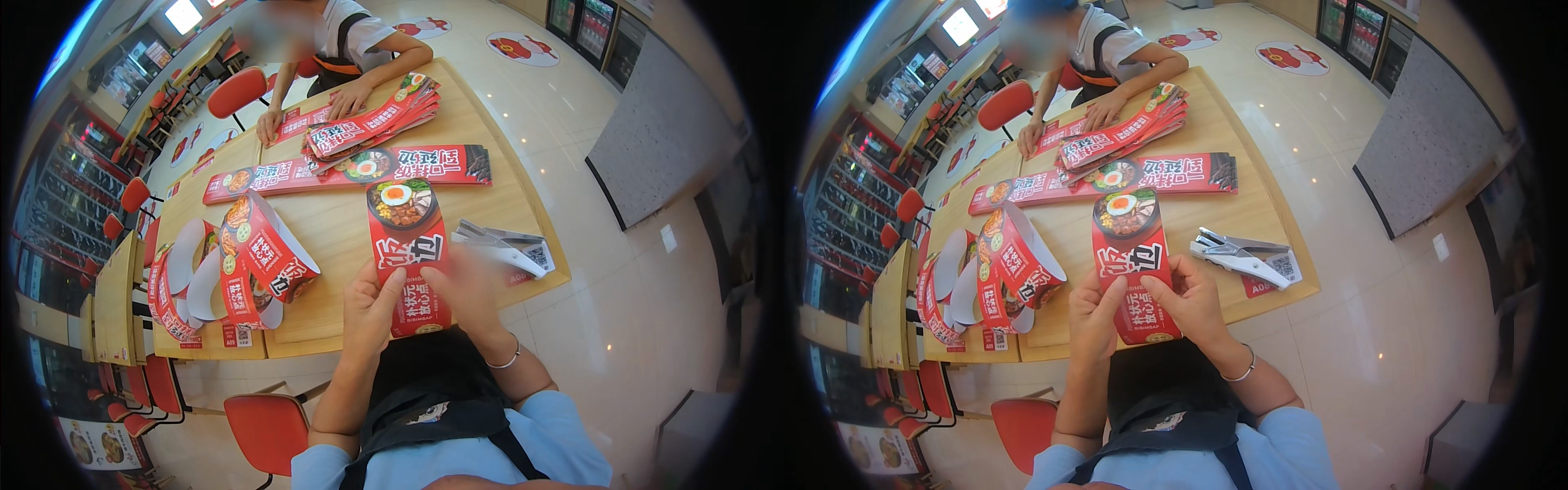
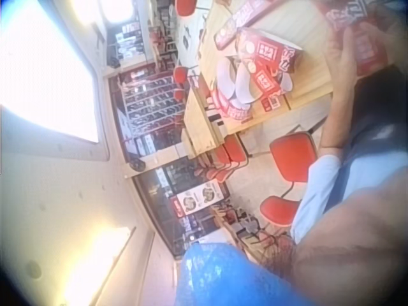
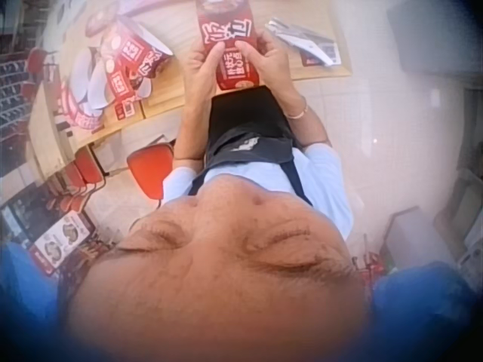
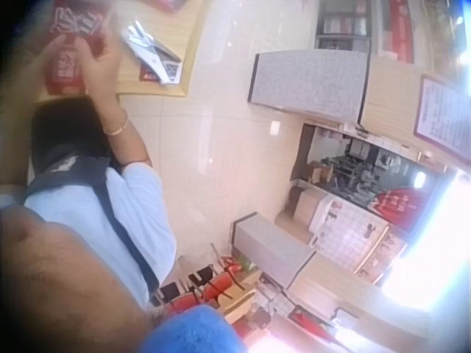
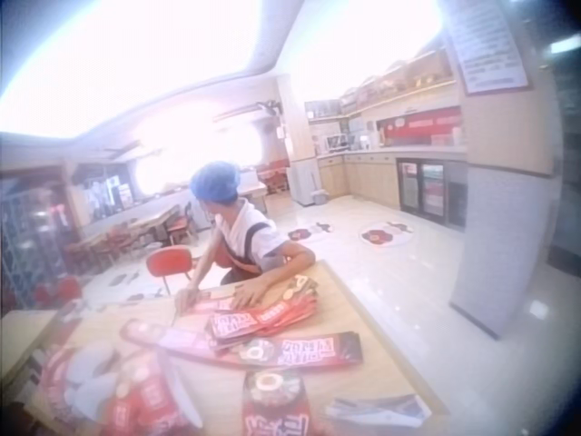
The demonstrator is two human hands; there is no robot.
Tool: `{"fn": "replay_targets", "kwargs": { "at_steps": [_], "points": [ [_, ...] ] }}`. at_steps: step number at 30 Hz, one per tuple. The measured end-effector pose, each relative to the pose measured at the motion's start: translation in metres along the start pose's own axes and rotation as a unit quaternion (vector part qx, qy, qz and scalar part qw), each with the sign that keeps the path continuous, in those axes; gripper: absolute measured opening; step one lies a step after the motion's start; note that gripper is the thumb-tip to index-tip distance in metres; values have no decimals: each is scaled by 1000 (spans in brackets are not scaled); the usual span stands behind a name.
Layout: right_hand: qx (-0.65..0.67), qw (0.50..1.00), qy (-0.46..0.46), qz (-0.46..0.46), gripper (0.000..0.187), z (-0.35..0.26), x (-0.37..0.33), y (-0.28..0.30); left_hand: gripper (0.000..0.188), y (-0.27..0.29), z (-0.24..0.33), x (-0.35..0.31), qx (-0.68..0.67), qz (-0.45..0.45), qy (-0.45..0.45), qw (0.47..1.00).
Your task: The person assembles red printed paper food containers by folding flat sheets into cylindrical shapes and securing them with a stapler. The person repeatedly picks up sheets, folds them, and staples the edges while a coworker performs similar actions across the table.
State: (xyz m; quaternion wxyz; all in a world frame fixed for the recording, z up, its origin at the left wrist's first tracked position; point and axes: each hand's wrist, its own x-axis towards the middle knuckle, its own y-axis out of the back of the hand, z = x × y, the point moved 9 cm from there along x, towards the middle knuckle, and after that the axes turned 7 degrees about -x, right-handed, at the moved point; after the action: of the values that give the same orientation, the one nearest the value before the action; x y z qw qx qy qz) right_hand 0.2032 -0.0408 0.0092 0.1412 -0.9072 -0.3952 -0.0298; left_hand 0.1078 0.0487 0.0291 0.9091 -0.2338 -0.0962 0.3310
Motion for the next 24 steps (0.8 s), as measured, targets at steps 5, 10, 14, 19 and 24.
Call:
{"fn": "replay_targets", "kwargs": {
  "at_steps": [5,10,14,19,24],
  "points": [
    [2,1000,-2,2,18,2,0,-1,27,1,-2,0,11,-5,1,1000],
    [-7,1000,1,23,16,-2,-1,3,26,3,-9,1,46,-3,15,999],
    [-94,991,69,65,12,-14,-4,12,21,5,-22,-1,61,-19,47,997],
    [-144,979,116,89,15,-16,-6,22,20,4,-37,0,37,-13,87,995],
    [-396,904,159,29,36,-26,-2,45,19,22,-37,-1,49,30,57,997]
  ]
}}
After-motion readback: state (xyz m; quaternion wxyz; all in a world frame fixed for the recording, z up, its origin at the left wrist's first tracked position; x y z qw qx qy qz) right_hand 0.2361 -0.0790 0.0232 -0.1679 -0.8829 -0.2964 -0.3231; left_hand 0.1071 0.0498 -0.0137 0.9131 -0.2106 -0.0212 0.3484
